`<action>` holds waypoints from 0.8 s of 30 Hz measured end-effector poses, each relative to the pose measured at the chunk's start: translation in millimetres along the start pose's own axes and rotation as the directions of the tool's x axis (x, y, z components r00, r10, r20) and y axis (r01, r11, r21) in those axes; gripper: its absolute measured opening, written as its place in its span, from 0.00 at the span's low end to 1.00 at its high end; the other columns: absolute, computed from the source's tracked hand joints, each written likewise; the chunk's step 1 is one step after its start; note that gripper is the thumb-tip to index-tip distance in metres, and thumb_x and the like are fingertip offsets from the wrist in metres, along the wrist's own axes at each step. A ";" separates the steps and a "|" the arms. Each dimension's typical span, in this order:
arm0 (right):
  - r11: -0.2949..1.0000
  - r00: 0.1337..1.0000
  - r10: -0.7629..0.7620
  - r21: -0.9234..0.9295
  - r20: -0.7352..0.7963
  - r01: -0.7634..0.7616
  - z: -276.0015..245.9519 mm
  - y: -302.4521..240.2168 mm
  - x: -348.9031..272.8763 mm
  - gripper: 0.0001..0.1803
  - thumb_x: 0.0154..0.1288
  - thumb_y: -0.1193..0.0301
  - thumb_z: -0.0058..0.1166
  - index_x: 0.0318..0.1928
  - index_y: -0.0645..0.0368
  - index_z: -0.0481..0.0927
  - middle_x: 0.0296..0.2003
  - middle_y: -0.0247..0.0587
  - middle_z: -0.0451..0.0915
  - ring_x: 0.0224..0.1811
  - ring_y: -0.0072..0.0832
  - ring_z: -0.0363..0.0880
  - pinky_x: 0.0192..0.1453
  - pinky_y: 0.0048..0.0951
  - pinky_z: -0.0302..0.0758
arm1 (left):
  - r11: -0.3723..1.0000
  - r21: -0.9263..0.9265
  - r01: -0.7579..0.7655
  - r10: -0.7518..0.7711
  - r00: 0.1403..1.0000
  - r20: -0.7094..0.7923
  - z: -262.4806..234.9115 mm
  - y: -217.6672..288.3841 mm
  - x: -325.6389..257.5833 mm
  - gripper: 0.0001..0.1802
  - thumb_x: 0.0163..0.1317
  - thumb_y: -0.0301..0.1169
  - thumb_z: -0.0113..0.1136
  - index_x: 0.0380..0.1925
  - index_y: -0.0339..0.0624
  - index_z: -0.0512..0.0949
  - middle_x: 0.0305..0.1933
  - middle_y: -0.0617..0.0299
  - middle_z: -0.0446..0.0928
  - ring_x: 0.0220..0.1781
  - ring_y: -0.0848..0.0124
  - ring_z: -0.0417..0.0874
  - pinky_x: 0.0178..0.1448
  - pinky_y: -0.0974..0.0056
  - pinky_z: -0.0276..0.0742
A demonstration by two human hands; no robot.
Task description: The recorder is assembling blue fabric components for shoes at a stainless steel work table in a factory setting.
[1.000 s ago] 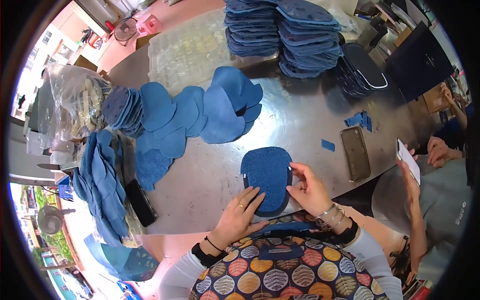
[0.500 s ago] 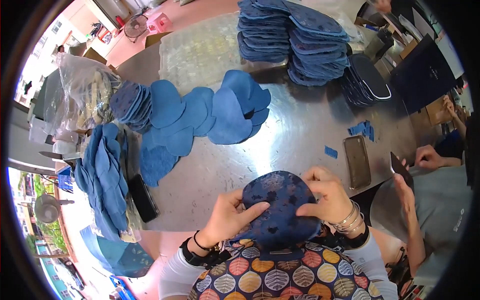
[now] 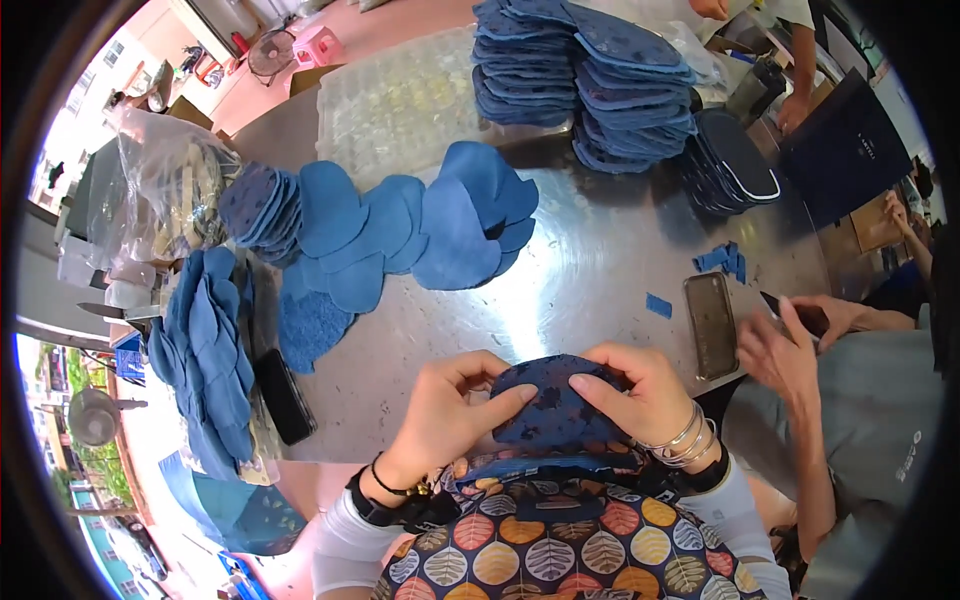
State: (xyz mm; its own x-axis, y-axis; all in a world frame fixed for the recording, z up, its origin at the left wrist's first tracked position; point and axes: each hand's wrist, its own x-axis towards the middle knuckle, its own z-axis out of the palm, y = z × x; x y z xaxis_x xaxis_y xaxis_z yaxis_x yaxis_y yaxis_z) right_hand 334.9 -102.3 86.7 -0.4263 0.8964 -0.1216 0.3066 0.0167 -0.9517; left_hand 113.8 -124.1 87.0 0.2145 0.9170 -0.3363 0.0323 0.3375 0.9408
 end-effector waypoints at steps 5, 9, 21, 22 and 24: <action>0.998 0.999 -0.004 -0.070 0.040 0.007 -2.9 -6.1 -0.5 0.11 0.61 0.66 0.59 0.38 0.60 0.81 0.24 0.41 0.80 0.21 0.24 0.76 0.28 0.22 0.71 | 0.992 0.048 0.116 -0.121 0.982 0.147 -16.5 20.0 5.5 0.09 0.57 0.26 0.63 0.33 0.29 0.80 0.28 0.65 0.80 0.31 0.82 0.75 0.37 0.74 0.72; 0.993 0.996 -0.056 -0.104 0.069 0.063 -0.2 -5.3 -1.6 0.11 0.59 0.67 0.60 0.39 0.60 0.81 0.24 0.42 0.80 0.21 0.25 0.77 0.28 0.23 0.71 | 0.983 0.185 0.012 -0.061 0.963 0.262 -11.2 25.4 15.2 0.08 0.57 0.27 0.62 0.32 0.30 0.80 0.27 0.64 0.79 0.29 0.81 0.74 0.35 0.72 0.72; 0.950 0.984 0.075 0.313 -0.162 -0.021 3.2 15.9 16.0 0.10 0.63 0.70 0.58 0.40 0.65 0.79 0.28 0.27 0.79 0.27 0.11 0.71 0.31 0.15 0.69 | 0.991 0.004 0.136 -0.136 0.987 0.081 -11.6 5.1 20.9 0.09 0.59 0.29 0.64 0.31 0.32 0.80 0.24 0.68 0.77 0.25 0.84 0.72 0.28 0.76 0.66; 0.952 0.982 0.062 0.305 -0.176 -0.005 1.7 16.3 17.9 0.10 0.63 0.70 0.58 0.40 0.65 0.79 0.28 0.27 0.79 0.27 0.11 0.71 0.31 0.15 0.69 | 0.989 -0.041 0.145 -0.141 0.985 0.100 -13.7 -4.1 20.6 0.09 0.60 0.30 0.64 0.31 0.32 0.80 0.23 0.69 0.77 0.24 0.84 0.71 0.27 0.76 0.65; 0.854 0.974 0.142 0.520 -0.177 -0.030 -2.4 18.3 15.2 0.11 0.63 0.71 0.59 0.42 0.64 0.78 0.29 0.27 0.79 0.29 0.10 0.71 0.33 0.14 0.69 | 0.996 -0.002 0.092 -0.092 0.993 0.070 -11.0 -9.7 18.0 0.08 0.60 0.29 0.64 0.31 0.33 0.80 0.23 0.69 0.76 0.23 0.85 0.71 0.25 0.77 0.63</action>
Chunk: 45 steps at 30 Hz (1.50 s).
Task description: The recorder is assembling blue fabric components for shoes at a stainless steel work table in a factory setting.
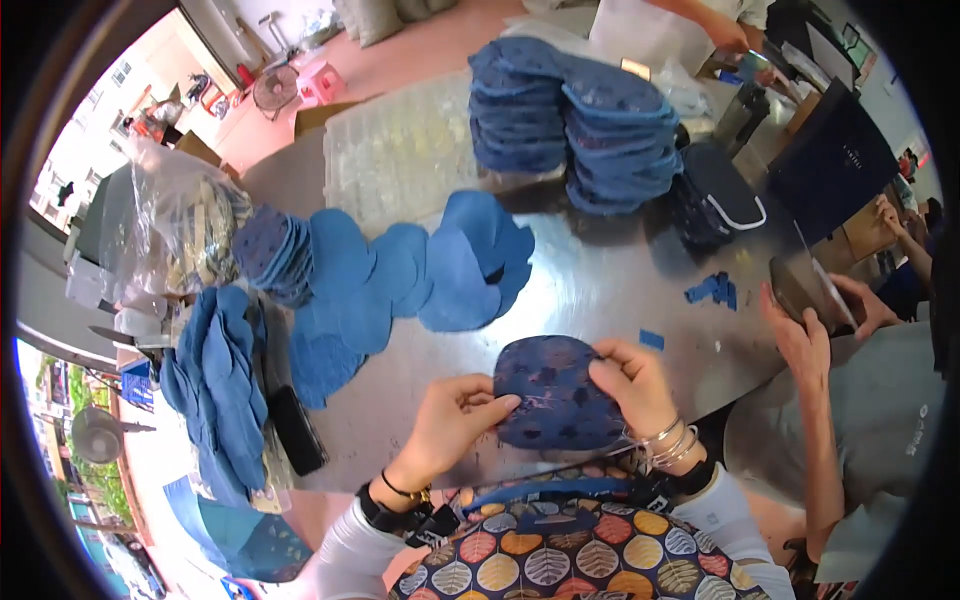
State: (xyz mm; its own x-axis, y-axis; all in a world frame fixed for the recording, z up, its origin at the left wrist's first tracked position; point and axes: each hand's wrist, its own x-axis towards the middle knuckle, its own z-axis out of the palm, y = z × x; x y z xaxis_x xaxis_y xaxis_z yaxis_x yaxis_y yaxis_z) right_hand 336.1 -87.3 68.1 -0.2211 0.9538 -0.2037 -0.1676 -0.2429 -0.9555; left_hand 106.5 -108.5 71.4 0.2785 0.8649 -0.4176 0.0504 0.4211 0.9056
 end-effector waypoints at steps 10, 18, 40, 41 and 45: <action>0.615 0.789 -0.614 -0.636 -0.016 0.466 -24.4 -31.1 46.6 0.16 0.59 0.67 0.63 0.43 0.63 0.79 0.30 0.44 0.81 0.32 0.27 0.79 0.38 0.29 0.75 | 0.906 -0.148 -0.397 0.376 0.914 -0.153 11.4 0.4 23.3 0.13 0.69 0.27 0.49 0.46 0.29 0.74 0.41 0.49 0.80 0.42 0.62 0.84 0.43 0.64 0.82; 0.671 0.756 -0.645 -0.558 -0.113 0.489 -95.2 -166.8 230.5 0.26 0.63 0.61 0.58 0.55 0.66 0.72 0.43 0.45 0.80 0.44 0.27 0.79 0.51 0.28 0.74 | 0.976 -0.092 -0.199 0.189 0.976 -0.107 4.7 -14.5 34.6 0.14 0.69 0.29 0.51 0.50 0.32 0.74 0.46 0.52 0.80 0.47 0.67 0.82 0.46 0.68 0.79; 0.432 0.780 -0.577 -0.901 -0.242 0.040 -228.5 -81.9 159.3 0.12 0.54 0.65 0.61 0.32 0.63 0.84 0.32 0.52 0.83 0.36 0.41 0.84 0.42 0.31 0.77 | 0.383 0.887 -0.257 0.671 0.737 -0.076 -54.5 -46.6 76.3 0.22 0.49 0.31 0.66 0.44 0.35 0.76 0.49 0.47 0.75 0.51 0.50 0.73 0.56 0.55 0.70; 0.511 0.682 -0.635 -0.859 -0.363 0.019 -235.5 -77.8 161.6 0.11 0.58 0.66 0.56 0.32 0.62 0.84 0.31 0.52 0.83 0.34 0.41 0.83 0.41 0.32 0.76 | 0.382 0.886 -0.262 0.667 0.742 -0.069 -53.5 -44.7 78.5 0.22 0.48 0.31 0.66 0.44 0.35 0.76 0.49 0.48 0.75 0.51 0.50 0.73 0.56 0.55 0.70; 0.464 0.154 -0.881 -0.879 -0.447 0.108 -222.7 -78.2 132.4 0.11 0.70 0.66 0.48 0.43 0.62 0.75 0.31 0.42 0.80 0.31 0.28 0.78 0.41 0.27 0.73 | 0.373 0.892 -0.255 0.678 0.731 -0.075 -51.8 -47.2 85.9 0.23 0.48 0.32 0.67 0.45 0.35 0.75 0.48 0.48 0.75 0.52 0.50 0.73 0.57 0.55 0.70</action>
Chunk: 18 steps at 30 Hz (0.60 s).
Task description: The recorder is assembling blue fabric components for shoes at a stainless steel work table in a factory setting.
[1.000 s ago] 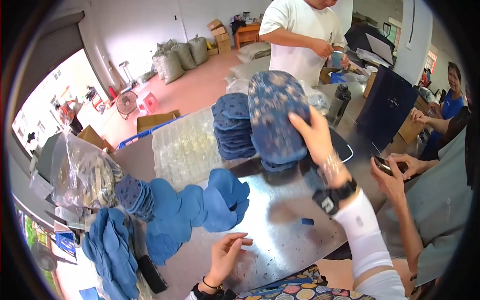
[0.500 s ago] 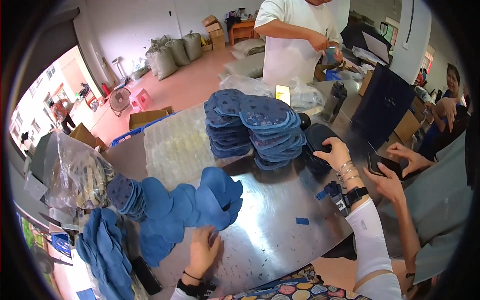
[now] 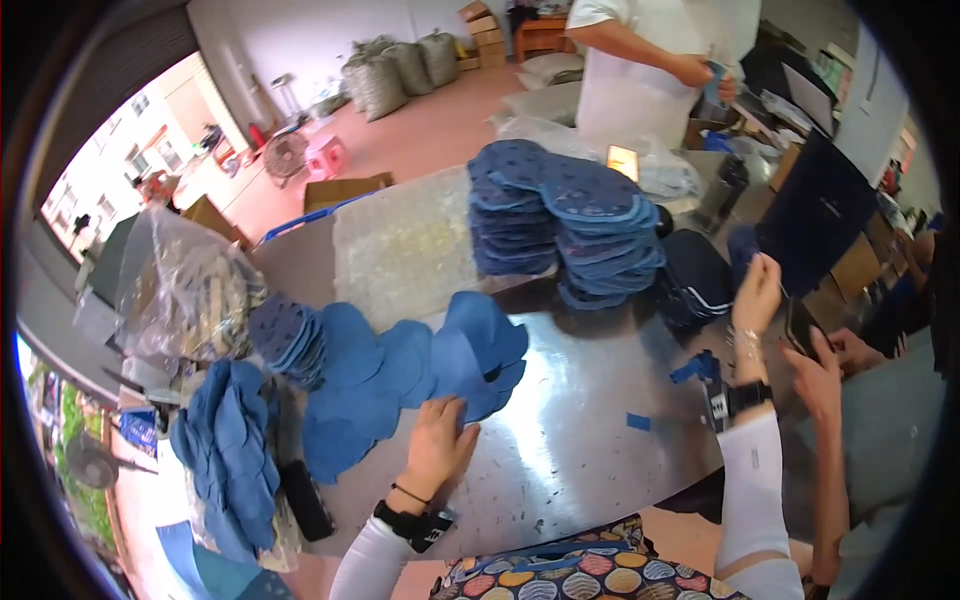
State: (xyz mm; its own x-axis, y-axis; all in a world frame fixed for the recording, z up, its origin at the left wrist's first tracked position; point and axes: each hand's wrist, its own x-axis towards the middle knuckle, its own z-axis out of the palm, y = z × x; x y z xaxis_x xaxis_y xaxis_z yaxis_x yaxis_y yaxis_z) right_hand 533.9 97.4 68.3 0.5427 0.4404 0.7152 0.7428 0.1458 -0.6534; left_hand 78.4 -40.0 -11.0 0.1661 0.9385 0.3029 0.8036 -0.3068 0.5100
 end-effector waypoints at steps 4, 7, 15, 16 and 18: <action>0.997 0.880 -0.049 -0.030 0.473 0.072 -60.6 -115.5 -59.1 0.06 0.70 0.72 0.47 0.40 0.62 0.73 0.29 0.48 0.78 0.28 0.38 0.80 0.34 0.30 0.74 | 0.992 0.088 -0.091 0.098 0.992 -0.082 -4.1 1.9 0.2 0.28 0.46 0.36 0.70 0.46 0.34 0.73 0.48 0.48 0.73 0.49 0.51 0.74 0.54 0.56 0.72; 0.978 0.192 -0.135 0.100 0.972 0.183 -90.5 -175.5 -124.5 0.20 0.67 0.57 0.49 0.49 0.60 0.73 0.39 0.52 0.80 0.36 0.51 0.80 0.41 0.45 0.76 | 0.996 0.082 0.037 -0.025 0.989 -0.146 0.7 7.8 5.1 0.31 0.46 0.39 0.72 0.46 0.33 0.71 0.44 0.48 0.72 0.46 0.51 0.74 0.50 0.56 0.72; 0.847 0.318 -0.530 0.502 0.786 0.173 45.1 -157.7 -216.4 0.27 0.61 0.74 0.48 0.62 0.64 0.65 0.62 0.51 0.67 0.64 0.45 0.64 0.66 0.40 0.65 | 0.930 -0.028 0.367 -0.363 0.903 -0.231 31.1 -4.1 75.0 0.24 0.51 0.44 0.66 0.36 0.36 0.70 0.38 0.47 0.74 0.36 0.48 0.78 0.39 0.52 0.75; 0.848 0.320 -0.529 0.499 0.786 0.177 66.9 -148.9 -226.1 0.27 0.61 0.74 0.48 0.62 0.64 0.65 0.62 0.51 0.67 0.64 0.45 0.64 0.66 0.40 0.65 | 0.913 -0.055 0.404 -0.407 0.897 -0.172 33.2 -9.5 78.2 0.19 0.52 0.41 0.64 0.33 0.37 0.72 0.35 0.47 0.75 0.34 0.46 0.78 0.37 0.52 0.75; 0.817 0.236 -0.557 0.473 0.796 0.331 89.9 -152.3 -237.2 0.31 0.52 0.79 0.50 0.61 0.60 0.67 0.63 0.46 0.66 0.65 0.43 0.64 0.63 0.40 0.67 | 0.890 -0.069 0.450 -0.456 0.882 -0.119 28.3 -23.9 72.7 0.15 0.53 0.39 0.62 0.29 0.37 0.73 0.31 0.47 0.77 0.32 0.45 0.78 0.35 0.53 0.76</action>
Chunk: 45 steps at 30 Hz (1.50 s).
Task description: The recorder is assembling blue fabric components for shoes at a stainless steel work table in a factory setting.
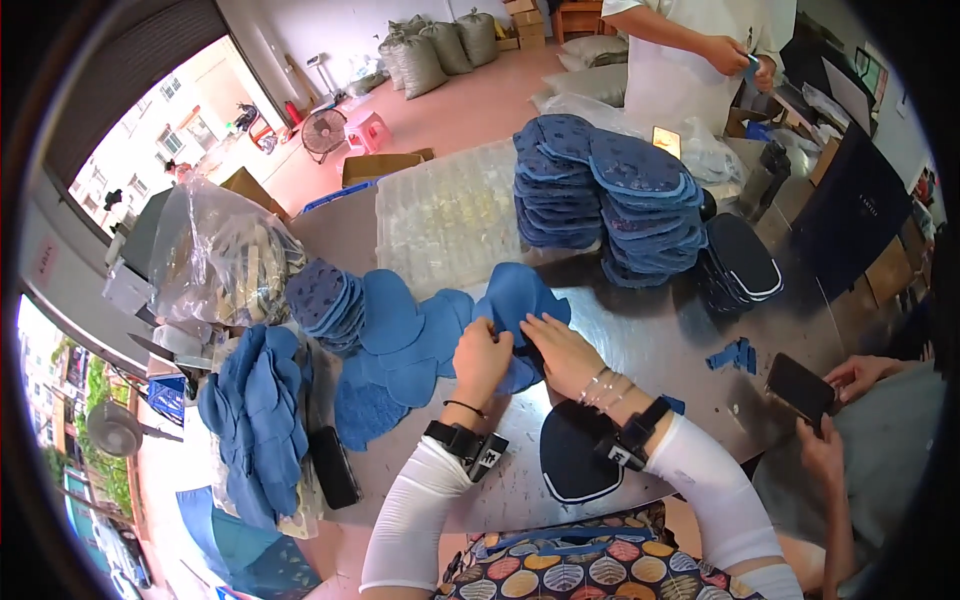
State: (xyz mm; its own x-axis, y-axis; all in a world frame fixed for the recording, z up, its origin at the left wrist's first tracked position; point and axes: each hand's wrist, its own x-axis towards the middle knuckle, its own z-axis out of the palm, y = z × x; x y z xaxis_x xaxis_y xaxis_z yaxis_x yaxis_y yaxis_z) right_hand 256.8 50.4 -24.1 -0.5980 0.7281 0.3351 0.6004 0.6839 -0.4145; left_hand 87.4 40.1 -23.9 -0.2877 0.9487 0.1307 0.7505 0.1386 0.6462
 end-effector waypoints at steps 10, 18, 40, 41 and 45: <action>0.985 0.983 0.146 0.075 0.109 -0.155 -5.8 9.8 -5.7 0.40 0.40 0.77 0.65 0.60 0.57 0.68 0.60 0.46 0.69 0.60 0.44 0.70 0.59 0.39 0.70 | -0.170 -0.956 0.240 -0.246 0.929 0.277 -129.1 -39.1 -25.9 0.14 0.60 0.33 0.51 0.42 0.36 0.76 0.42 0.56 0.80 0.43 0.63 0.82 0.50 0.61 0.79; -0.045 0.749 0.334 0.803 0.572 -0.594 -21.0 -62.6 -10.9 0.41 0.64 0.46 0.51 0.66 0.63 0.59 0.48 0.39 0.76 0.50 0.30 0.77 0.52 0.32 0.74 | 0.127 -0.883 0.453 -0.134 0.889 0.437 -83.4 -21.2 -71.6 0.15 0.65 0.31 0.52 0.49 0.38 0.74 0.45 0.61 0.78 0.47 0.72 0.78 0.51 0.66 0.74; 0.584 0.816 0.573 0.736 -0.075 -0.342 -74.6 -14.4 -30.5 0.21 0.61 0.69 0.57 0.50 0.71 0.74 0.37 0.42 0.82 0.40 0.23 0.77 0.45 0.27 0.74 | 0.928 0.120 -0.352 0.371 0.901 -0.224 -44.2 -19.7 -41.5 0.27 0.63 0.32 0.55 0.60 0.31 0.64 0.66 0.38 0.61 0.70 0.43 0.57 0.72 0.44 0.49; 0.584 0.807 0.586 0.730 -0.075 -0.356 -77.9 -14.2 -38.2 0.21 0.61 0.69 0.57 0.50 0.71 0.74 0.37 0.42 0.82 0.40 0.23 0.77 0.45 0.27 0.74 | 0.912 -0.116 -0.394 0.383 0.918 -0.106 -47.1 -0.2 -63.9 0.27 0.61 0.28 0.56 0.60 0.30 0.64 0.63 0.39 0.65 0.67 0.44 0.63 0.70 0.48 0.56; 0.288 0.725 0.685 0.887 0.073 -0.361 -89.7 -11.8 -69.9 0.18 0.64 0.72 0.55 0.51 0.69 0.74 0.40 0.37 0.80 0.40 0.20 0.76 0.47 0.23 0.73 | 0.757 -0.079 -0.649 0.616 0.667 0.418 -24.9 46.8 -142.7 0.38 0.58 0.44 0.61 0.65 0.38 0.61 0.69 0.43 0.58 0.71 0.47 0.57 0.70 0.43 0.52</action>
State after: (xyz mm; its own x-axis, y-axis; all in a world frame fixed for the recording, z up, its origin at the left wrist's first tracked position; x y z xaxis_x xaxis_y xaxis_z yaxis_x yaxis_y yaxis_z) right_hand 339.1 -4.4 33.2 -0.0612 0.9929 -0.1021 -0.0820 -0.1069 -0.9909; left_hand 148.8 -95.9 6.3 0.5191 0.8375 0.1706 0.7076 -0.5331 0.4637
